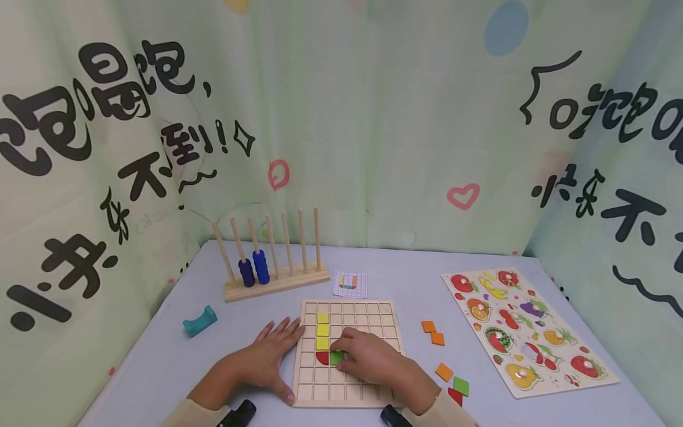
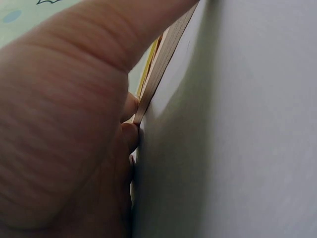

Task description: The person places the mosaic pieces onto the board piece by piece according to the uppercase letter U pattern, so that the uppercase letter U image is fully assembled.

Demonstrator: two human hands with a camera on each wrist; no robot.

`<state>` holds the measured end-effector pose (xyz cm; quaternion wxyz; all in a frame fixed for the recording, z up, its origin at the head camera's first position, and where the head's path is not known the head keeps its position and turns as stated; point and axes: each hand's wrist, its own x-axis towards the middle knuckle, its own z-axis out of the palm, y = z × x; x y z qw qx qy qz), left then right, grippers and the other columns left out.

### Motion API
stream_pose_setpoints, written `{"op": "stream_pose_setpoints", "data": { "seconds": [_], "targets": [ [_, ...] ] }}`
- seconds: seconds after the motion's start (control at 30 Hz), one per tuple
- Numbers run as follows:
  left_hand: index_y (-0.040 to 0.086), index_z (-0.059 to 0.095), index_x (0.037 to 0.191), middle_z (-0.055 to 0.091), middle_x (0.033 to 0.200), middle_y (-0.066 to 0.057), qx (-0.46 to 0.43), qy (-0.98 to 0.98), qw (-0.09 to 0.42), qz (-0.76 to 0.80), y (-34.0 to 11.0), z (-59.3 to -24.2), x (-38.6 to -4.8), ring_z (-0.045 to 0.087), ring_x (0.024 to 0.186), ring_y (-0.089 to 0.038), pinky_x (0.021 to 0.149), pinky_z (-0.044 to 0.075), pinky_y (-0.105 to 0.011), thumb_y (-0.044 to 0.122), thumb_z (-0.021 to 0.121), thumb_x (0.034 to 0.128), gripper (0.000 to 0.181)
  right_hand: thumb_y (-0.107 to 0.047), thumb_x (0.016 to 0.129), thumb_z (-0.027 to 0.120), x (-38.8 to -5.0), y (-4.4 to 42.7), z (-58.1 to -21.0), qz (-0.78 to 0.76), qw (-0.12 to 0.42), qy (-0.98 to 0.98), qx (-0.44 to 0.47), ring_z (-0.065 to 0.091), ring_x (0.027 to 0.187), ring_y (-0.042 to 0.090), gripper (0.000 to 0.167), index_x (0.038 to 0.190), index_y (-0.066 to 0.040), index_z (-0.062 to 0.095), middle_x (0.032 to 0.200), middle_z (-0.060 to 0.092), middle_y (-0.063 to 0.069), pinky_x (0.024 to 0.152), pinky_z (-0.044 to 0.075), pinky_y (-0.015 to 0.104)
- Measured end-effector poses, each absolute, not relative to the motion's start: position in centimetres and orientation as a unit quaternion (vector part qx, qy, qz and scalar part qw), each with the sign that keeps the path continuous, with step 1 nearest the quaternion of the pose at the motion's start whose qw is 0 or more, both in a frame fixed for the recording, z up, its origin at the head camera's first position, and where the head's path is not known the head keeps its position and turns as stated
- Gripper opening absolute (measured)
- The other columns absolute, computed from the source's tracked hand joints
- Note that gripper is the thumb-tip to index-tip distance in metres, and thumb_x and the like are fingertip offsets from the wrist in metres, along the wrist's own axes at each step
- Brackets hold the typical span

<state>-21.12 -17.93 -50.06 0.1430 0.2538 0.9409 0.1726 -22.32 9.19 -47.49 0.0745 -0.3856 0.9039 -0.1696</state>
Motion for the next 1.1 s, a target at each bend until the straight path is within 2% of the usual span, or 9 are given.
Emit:
{"op": "stream_pose_setpoints", "data": {
  "seconds": [0.63,0.9,1.1],
  "targets": [
    [0.015,0.023,0.156,0.013,0.162,-0.007,0.242,0.944,0.145,0.169,-17.7,-49.7,-20.9,0.001,0.148,-0.030,0.113,-0.001,-0.057,0.081,0.074,0.0512,0.134,-0.027,0.090,0.071,-22.3,9.8,-47.4,-0.172,0.062,0.903,-0.389,0.049,0.076,0.000,0.027,0.115,-0.018,0.070,0.097,0.054,-0.013,0.071,0.046,0.020],
    [0.015,0.022,0.156,0.013,0.162,-0.007,0.245,0.943,0.146,0.170,-17.5,-49.5,-20.9,0.001,0.148,-0.031,0.113,-0.002,-0.057,0.080,0.075,0.0513,0.134,-0.027,0.091,0.069,-21.8,11.8,-46.9,-0.186,0.081,0.910,-0.363,0.049,0.074,0.002,0.026,0.116,-0.018,0.070,0.098,0.054,-0.013,0.069,0.045,0.020],
    [0.013,0.023,0.156,0.014,0.162,-0.008,0.247,0.943,0.144,0.173,-17.7,-49.5,-20.9,0.002,0.147,-0.032,0.113,-0.001,-0.058,0.079,0.076,0.0514,0.134,-0.026,0.091,0.069,-21.5,14.1,-46.3,-0.195,0.078,0.917,-0.338,0.051,0.080,0.004,0.027,0.116,-0.017,0.069,0.102,0.056,-0.012,0.075,0.049,0.026]
  ]
}}
